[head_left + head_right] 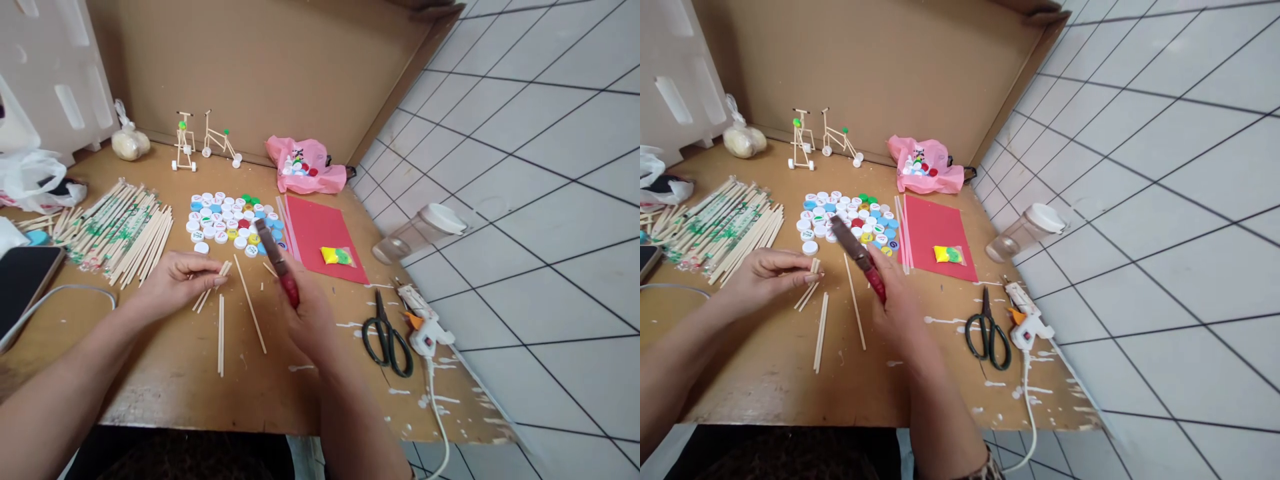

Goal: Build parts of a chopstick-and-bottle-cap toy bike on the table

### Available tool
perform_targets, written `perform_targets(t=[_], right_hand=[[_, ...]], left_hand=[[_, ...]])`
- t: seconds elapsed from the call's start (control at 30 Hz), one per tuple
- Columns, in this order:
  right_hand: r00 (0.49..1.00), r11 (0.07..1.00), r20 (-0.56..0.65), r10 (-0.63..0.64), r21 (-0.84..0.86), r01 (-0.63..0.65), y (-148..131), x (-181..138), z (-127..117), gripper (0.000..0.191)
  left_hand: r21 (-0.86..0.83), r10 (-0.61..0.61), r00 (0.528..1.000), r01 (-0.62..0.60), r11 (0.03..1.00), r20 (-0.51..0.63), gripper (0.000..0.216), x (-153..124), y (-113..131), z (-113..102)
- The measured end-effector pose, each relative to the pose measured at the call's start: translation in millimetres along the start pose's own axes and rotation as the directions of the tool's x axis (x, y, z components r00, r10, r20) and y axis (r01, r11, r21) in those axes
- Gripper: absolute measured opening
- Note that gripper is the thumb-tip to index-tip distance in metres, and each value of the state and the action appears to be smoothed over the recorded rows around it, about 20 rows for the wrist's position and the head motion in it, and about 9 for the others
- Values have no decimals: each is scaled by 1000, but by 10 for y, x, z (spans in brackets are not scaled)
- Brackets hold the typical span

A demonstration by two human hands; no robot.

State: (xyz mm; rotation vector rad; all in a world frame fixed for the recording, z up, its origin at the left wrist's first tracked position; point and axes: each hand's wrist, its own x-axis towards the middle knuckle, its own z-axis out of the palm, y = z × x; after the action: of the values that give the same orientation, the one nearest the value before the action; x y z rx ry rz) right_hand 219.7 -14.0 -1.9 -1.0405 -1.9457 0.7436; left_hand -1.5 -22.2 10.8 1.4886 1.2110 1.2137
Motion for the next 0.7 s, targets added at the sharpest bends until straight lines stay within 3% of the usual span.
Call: perform_targets(t=[0.13,0.3,0.53,0.7], right_hand=[[980,922,-11,-197,-342,181,88,-12,19,76],[953,791,15,-304,-554,261,116,-9,1,74],[933,723,68,-353,-614,318,103,15,-8,66],[929,700,62,-365,-639,318,87,5,-14,65]], left_hand=[[121,154,988,-155,980,22,10,-3,-22,-12],[128,185,981,-191,973,61,13,-12,0,-26],[164,233,970,-242,956,77,16,-14,-36,-44],[219,368,923,-385,897,115,20,4,-115,-67]])
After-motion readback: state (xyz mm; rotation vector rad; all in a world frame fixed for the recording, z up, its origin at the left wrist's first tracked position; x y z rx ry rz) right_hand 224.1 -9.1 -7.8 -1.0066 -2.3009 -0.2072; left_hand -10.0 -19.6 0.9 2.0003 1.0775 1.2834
